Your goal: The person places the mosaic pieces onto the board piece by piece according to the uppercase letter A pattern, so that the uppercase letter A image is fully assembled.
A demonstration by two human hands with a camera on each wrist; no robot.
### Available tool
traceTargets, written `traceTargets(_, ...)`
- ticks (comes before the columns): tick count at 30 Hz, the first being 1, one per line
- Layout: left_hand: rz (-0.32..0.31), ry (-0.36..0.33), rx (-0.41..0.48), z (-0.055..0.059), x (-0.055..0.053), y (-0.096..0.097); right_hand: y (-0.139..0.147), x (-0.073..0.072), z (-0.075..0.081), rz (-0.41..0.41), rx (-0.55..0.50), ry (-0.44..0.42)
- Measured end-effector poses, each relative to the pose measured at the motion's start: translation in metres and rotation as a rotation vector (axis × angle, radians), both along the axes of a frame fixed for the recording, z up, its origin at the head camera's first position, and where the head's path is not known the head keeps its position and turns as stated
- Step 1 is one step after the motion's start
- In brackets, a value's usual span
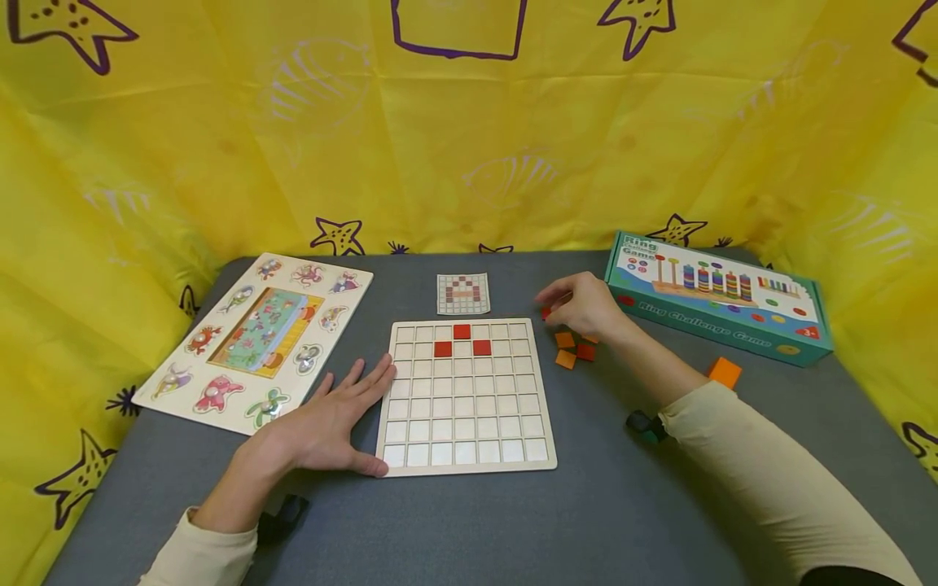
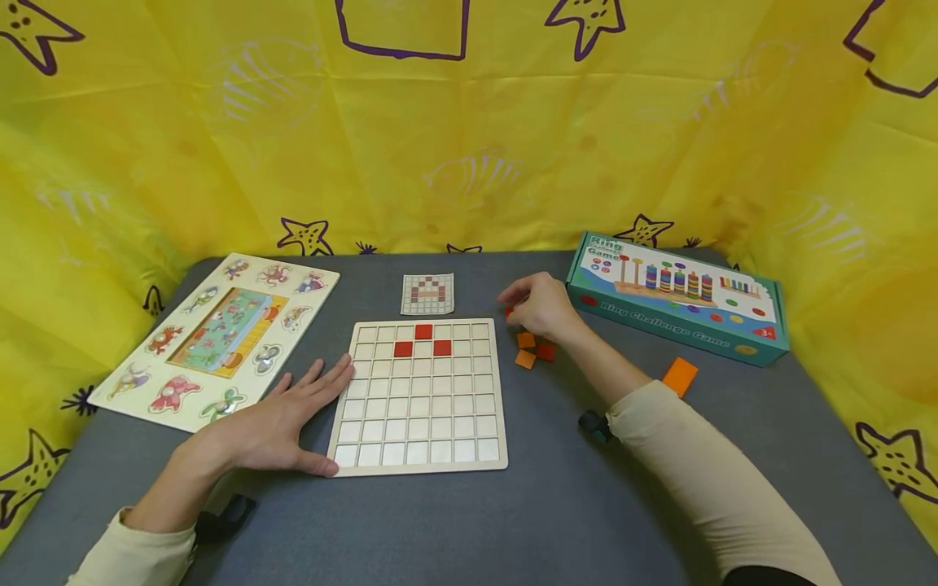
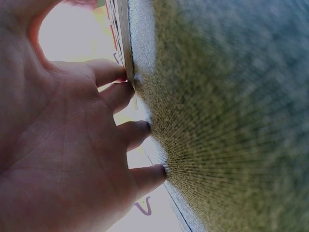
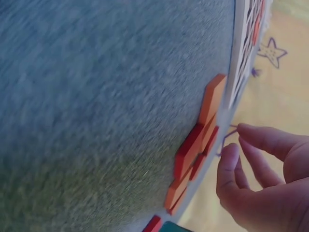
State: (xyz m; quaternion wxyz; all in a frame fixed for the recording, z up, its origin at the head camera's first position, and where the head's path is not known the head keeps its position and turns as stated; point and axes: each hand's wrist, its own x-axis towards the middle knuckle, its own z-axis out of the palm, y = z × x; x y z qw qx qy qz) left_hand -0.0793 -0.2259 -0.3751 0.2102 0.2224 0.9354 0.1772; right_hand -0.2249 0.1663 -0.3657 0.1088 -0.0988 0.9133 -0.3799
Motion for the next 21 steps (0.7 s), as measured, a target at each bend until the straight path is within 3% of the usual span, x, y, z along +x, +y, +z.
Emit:
traceTargets(9, 0.006, -0.005, -0.002, -0.001, 0.000, 0.000, 0.008, -0.008, -0.007, -0.026, 0.016, -0.033)
traceTargets(21, 0.016, -0.009, -0.014, -0.001, 0.000, -0.001, 0.008, -0.014, -0.015, -0.014, 0.063, -0.007)
